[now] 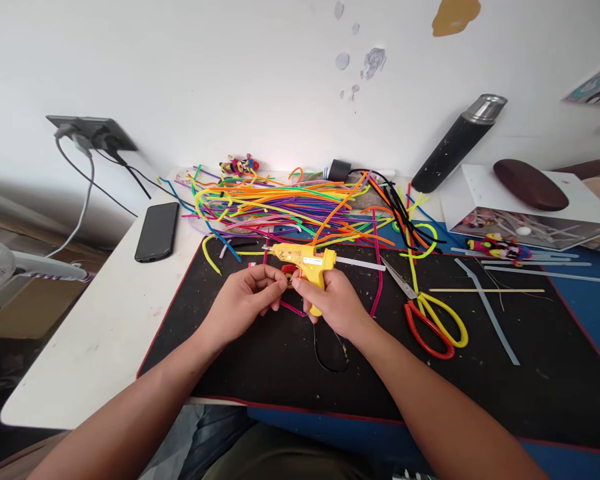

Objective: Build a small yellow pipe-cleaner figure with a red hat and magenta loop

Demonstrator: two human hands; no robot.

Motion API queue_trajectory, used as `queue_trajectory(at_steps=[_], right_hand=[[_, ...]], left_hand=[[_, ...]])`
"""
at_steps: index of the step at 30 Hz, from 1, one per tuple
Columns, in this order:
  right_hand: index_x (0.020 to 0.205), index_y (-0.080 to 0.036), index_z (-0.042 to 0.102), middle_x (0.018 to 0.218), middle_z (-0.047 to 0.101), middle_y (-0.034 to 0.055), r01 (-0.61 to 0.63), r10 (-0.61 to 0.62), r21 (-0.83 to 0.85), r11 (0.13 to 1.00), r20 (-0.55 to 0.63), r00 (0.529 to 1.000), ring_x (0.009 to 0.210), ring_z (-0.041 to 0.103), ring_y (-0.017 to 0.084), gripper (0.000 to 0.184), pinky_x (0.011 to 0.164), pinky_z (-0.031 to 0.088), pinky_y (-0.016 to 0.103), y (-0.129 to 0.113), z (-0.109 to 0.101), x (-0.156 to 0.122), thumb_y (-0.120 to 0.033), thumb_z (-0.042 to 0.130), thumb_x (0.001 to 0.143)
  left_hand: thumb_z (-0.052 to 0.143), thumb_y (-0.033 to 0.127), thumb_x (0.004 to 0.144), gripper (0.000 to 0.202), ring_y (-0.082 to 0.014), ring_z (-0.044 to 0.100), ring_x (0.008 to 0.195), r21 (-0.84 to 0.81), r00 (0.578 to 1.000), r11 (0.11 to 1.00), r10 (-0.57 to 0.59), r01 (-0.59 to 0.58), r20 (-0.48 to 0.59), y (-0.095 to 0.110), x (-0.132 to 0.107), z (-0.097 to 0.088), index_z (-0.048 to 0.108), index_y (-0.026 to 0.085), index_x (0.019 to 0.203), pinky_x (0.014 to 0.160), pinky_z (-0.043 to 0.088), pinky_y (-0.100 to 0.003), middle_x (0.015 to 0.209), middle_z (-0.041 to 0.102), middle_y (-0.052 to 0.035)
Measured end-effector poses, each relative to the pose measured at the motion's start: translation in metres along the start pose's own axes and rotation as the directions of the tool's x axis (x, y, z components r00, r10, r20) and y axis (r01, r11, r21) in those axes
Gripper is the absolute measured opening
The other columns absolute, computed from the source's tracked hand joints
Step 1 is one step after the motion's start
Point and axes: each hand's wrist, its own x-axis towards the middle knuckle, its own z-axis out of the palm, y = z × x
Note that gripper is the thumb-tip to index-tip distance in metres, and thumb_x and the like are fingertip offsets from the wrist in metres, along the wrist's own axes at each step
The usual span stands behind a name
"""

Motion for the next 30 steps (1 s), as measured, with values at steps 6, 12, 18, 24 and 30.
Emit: queue_trajectory(at_steps=[6, 12, 18, 24, 30], right_hand=[[0.089, -0.02, 0.067, 0.052, 0.058, -0.0072, 0.004, -0.004, 0.005, 1.0, 0.014, 1.0, 0.039, 0.05, 0.011, 0.028, 0.039, 0.042, 0.021, 0.002, -0.001, 0.001, -0.046, 0.074, 0.084], [0.089, -0.02, 0.065, 0.052, 0.057, -0.0075, -0.01, 0.01, -0.011, 1.0, 0.004, 1.0, 0.039, 0.05, 0.011, 0.027, 0.04, 0.043, 0.022, 0.0, 0.0, 0.0, -0.045, 0.072, 0.084], [0.088, -0.02, 0.065, 0.051, 0.057, -0.0074, -0.003, 0.004, -0.031, 1.0, 0.017, 1.0, 0.038, 0.051, 0.011, 0.024, 0.041, 0.043, 0.021, 0.0, 0.0, 0.0, -0.043, 0.071, 0.085], [0.084, -0.02, 0.065, 0.051, 0.057, -0.0068, 0.004, -0.003, -0.041, 0.999, 0.025, 1.0, 0.037, 0.049, 0.01, 0.025, 0.04, 0.04, 0.021, 0.001, 0.0, 0.001, -0.044, 0.069, 0.085], [0.085, -0.02, 0.065, 0.051, 0.057, -0.0069, -0.006, 0.006, -0.033, 0.999, 0.013, 1.0, 0.037, 0.049, 0.01, 0.026, 0.04, 0.04, 0.021, -0.002, 0.001, 0.0, -0.045, 0.07, 0.083]], left_hand=[[0.072, 0.037, 0.094, 0.018, -0.0134, 0.065, 0.062, 0.304, 0.969, 0.931, 0.236, -0.202, -0.078, -0.002, -0.004, -0.001, 0.077, 0.019, 0.092, 0.059, 0.052, -0.022, 0.075, 0.076, -0.0004], [0.07, 0.028, 0.097, 0.01, -0.0134, 0.071, 0.065, 0.507, 0.91, 0.794, 0.411, -0.336, -0.041, -0.008, -0.007, -0.003, 0.078, 0.022, 0.098, 0.063, 0.055, -0.021, 0.082, 0.081, 0.0009], [0.069, 0.023, 0.1, 0.009, -0.0114, 0.072, 0.066, 0.608, 0.85, 0.666, 0.527, -0.431, 0.025, -0.009, -0.007, -0.006, 0.077, 0.021, 0.101, 0.062, 0.053, -0.019, 0.082, 0.08, 0.0018], [0.069, 0.02, 0.098, 0.007, -0.0105, 0.071, 0.063, 0.632, 0.816, 0.614, 0.576, -0.473, 0.05, -0.008, -0.009, -0.005, 0.075, 0.018, 0.1, 0.06, 0.051, -0.017, 0.076, 0.076, 0.0029], [0.069, 0.018, 0.099, 0.006, -0.0111, 0.072, 0.064, 0.646, 0.801, 0.594, 0.597, -0.48, 0.045, -0.01, -0.008, -0.003, 0.075, 0.018, 0.1, 0.059, 0.051, -0.017, 0.078, 0.078, 0.0018]])
